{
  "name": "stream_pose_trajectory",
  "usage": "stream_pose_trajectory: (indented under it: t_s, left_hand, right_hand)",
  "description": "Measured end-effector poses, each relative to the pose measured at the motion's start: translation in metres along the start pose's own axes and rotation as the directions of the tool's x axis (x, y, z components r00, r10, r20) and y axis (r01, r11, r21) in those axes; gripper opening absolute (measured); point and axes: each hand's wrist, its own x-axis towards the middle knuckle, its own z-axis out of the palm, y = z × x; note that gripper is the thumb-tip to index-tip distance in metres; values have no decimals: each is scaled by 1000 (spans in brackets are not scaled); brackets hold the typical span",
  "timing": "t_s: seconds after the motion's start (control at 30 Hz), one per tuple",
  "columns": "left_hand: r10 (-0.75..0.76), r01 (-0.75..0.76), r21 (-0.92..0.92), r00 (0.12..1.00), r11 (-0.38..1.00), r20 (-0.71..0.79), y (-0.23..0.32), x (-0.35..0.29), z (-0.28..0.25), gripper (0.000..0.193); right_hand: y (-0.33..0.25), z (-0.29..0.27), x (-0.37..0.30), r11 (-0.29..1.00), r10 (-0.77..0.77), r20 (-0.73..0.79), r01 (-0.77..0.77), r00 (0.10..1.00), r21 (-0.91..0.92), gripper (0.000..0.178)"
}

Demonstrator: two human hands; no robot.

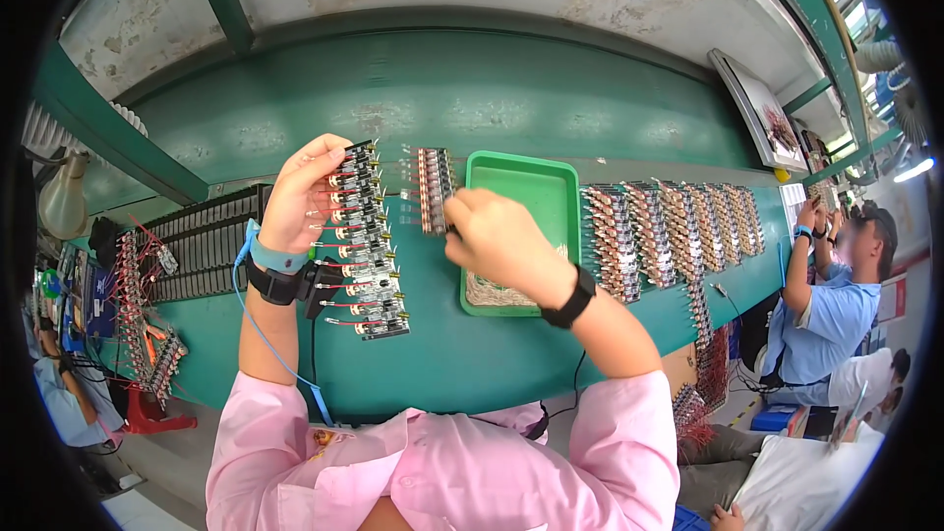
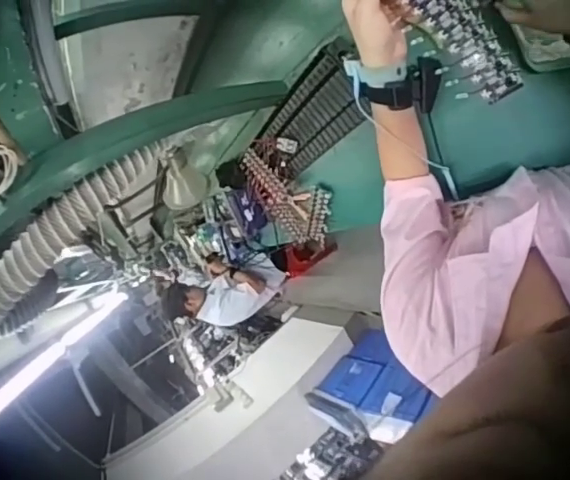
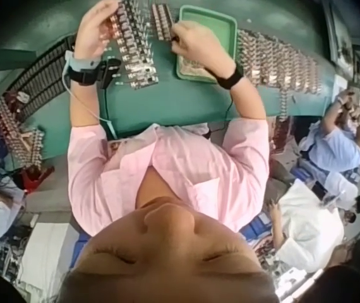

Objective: The person picks up a circuit board and inserts small electronic components into it by hand, then places the board on the table and picks up a new one to repeat the process.

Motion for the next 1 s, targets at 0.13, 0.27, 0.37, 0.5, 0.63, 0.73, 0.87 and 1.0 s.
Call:
stream_pose_trajectory:
  t_s: [0.13,0.27,0.37,0.5,0.63,0.73,0.87,1.0]
  left_hand:
    - [14,-14,8,1000,1000,-4,-3,1,2,10]
    - [12,-12,19,1000,1000,-1,-9,4,4,11]
    - [-14,14,30,1000,999,2,-10,4,6,11]
    - [-37,37,51,999,998,0,-11,4,9,11]
    - [-65,67,66,997,996,-31,-15,6,9,12]
    - [-80,81,81,997,993,-17,-17,8,7,12]
    - [-89,91,86,996,992,-30,-22,10,6,12]
    - [-101,104,91,994,990,-41,-22,9,7,12]
  right_hand:
    - [-26,8,-34,995,82,52,-84,995,52,18]
    - [-43,26,-62,997,65,98,-69,993,44,18]
    - [-48,18,-74,984,109,9,-109,994,137,21]
    - [-36,1,-95,976,206,15,-206,978,72,25]
    - [-32,8,-108,985,142,31,-138,989,-107,28]
    - [-31,12,-111,984,74,42,-66,996,-168,28]
    - [-32,13,-110,988,29,64,-19,998,-153,29]
    - [-32,13,-111,996,19,52,-14,998,-94,29]
